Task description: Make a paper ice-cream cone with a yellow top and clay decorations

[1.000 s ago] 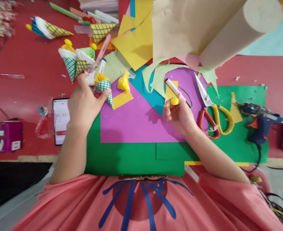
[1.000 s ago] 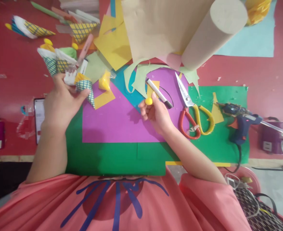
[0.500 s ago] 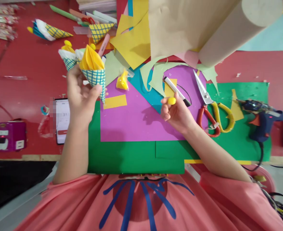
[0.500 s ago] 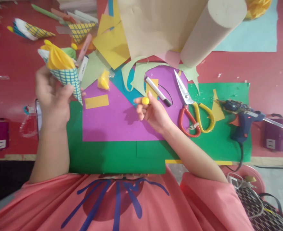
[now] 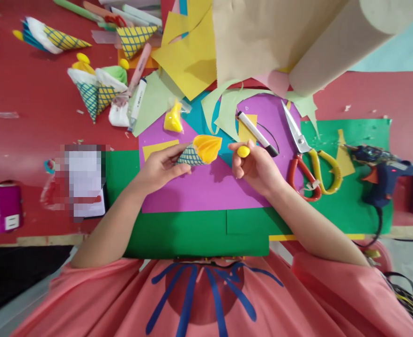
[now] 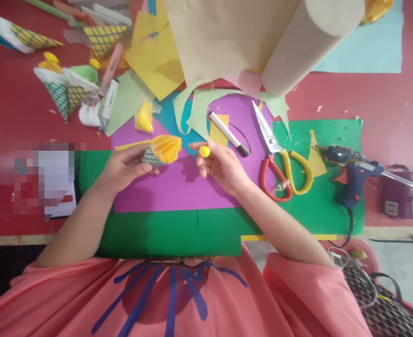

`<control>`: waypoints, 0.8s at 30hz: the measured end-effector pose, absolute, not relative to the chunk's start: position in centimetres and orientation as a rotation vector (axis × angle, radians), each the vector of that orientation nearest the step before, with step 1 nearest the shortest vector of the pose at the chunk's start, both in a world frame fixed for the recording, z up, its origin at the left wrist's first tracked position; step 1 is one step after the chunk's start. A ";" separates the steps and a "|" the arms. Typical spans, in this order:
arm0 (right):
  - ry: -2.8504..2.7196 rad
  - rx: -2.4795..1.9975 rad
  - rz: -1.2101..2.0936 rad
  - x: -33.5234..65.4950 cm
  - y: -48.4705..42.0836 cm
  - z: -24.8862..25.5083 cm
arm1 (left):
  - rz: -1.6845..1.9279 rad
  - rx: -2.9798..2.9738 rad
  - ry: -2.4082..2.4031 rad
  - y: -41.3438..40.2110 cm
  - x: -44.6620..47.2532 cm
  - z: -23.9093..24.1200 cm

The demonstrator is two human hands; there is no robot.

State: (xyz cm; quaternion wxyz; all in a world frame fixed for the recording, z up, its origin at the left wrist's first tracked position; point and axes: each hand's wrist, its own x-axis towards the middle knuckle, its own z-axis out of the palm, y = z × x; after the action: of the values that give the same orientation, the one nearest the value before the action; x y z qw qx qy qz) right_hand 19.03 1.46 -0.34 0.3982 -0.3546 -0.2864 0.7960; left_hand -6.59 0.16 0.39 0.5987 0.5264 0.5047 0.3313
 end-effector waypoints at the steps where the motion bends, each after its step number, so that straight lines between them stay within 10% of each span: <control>1: -0.728 -0.876 2.010 19.1 1.5 -0.4 | 0.767 1.250 1.190 0.0 -6.6 0.3; 24: -1.045 -0.937 1.512 19.2 2.1 -2.1 | 0.984 1.842 1.336 -0.6 -6.6 -1.3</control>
State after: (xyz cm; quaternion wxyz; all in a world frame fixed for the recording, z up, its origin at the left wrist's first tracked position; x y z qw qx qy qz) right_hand 19.23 2.13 -2.06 0.5135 -0.3898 -0.4347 0.6288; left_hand -6.62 -0.62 -1.29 0.3254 0.7026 0.5096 0.3753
